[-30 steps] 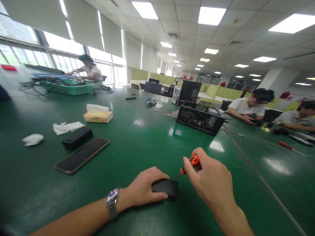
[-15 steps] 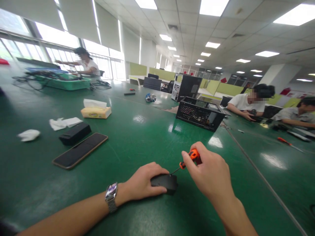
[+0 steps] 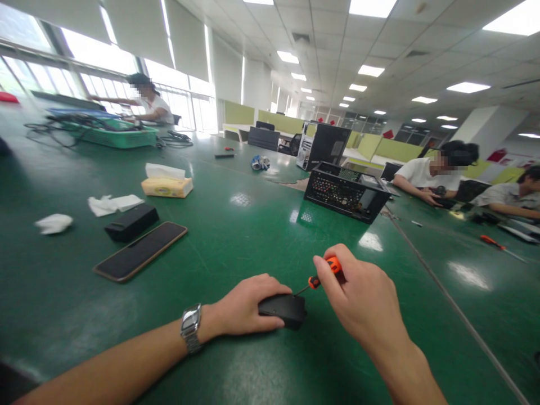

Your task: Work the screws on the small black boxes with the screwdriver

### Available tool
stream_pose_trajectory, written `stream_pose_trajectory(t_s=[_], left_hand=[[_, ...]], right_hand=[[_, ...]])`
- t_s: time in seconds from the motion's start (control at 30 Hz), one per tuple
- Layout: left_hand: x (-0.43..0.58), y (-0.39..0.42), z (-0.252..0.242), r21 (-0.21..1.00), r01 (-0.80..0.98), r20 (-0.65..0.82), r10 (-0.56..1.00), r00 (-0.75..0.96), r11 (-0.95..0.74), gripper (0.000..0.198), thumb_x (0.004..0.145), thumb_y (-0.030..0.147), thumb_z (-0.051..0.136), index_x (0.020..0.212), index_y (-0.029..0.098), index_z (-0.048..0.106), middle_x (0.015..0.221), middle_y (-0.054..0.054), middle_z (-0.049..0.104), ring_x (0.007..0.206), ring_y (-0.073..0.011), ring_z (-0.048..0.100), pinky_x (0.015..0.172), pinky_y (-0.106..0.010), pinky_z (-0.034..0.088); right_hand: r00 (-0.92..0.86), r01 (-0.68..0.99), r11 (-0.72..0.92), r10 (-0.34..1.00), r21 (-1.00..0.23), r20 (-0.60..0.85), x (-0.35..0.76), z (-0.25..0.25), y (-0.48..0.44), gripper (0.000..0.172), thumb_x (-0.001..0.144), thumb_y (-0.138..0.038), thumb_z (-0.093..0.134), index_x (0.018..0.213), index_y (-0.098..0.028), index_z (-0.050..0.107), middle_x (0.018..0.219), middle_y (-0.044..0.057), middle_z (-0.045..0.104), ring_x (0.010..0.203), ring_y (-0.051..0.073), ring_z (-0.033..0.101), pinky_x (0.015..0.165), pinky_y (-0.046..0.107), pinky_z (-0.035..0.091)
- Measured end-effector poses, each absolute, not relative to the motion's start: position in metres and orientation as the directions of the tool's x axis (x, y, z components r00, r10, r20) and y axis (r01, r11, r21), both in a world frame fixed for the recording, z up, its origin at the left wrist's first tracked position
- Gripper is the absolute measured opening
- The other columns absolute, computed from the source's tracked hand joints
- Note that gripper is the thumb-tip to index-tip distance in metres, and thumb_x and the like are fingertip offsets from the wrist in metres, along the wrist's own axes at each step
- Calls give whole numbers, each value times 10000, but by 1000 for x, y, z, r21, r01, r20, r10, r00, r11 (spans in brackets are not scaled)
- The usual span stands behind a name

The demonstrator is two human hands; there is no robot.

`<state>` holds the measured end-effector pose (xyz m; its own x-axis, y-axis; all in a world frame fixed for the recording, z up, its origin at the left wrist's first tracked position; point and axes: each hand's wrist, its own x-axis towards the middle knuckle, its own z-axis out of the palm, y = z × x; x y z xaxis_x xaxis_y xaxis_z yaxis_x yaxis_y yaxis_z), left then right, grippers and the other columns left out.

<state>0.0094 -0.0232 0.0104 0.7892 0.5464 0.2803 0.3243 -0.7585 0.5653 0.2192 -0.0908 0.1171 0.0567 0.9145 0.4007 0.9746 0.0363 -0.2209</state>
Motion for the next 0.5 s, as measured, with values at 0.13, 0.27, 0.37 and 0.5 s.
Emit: stream_pose_trajectory(t_s=[0.13, 0.27, 0.37, 0.5], left_hand=[[8, -22, 11, 565, 317, 278, 537, 797, -762, 477, 794, 412, 692, 1223, 238, 579, 1095, -33, 663, 976, -223, 586, 870, -310, 440], [8, -23, 10, 558, 326, 281, 543, 791, -764, 459, 800, 406, 684, 1214, 231, 585, 1089, -34, 665, 974, -222, 588, 870, -311, 441], [9, -24, 9, 555, 324, 286, 542, 790, -766, 466, 799, 411, 686, 1220, 238, 582, 1084, -33, 664, 963, -218, 589, 853, -305, 444], [9, -23, 9, 555, 319, 286, 537, 794, -768, 462, 798, 412, 688, 1216, 245, 587, 1064, -31, 668, 948, -214, 594, 849, -302, 442]], right_hand=[[-25, 960, 112, 947, -257, 320, 227, 121, -90, 176, 850, -399, 473, 893, -258, 569, 665, -29, 624, 526, 151, 522, 515, 250, 355], [58, 965, 57, 906, -256, 420, 226, 119, -89, 306, 844, -513, 478, 744, -242, 578, 523, -34, 556, 471, 153, 485, 479, 252, 316], [18, 933, 169, 860, -318, 510, 217, 119, -92, 312, 863, -469, 470, 693, -228, 570, 495, -43, 523, 451, 129, 463, 482, 247, 324], [-61, 913, 255, 858, -319, 510, 206, 116, -95, 280, 860, -414, 495, 676, -218, 572, 497, -49, 514, 457, 116, 471, 478, 238, 323]])
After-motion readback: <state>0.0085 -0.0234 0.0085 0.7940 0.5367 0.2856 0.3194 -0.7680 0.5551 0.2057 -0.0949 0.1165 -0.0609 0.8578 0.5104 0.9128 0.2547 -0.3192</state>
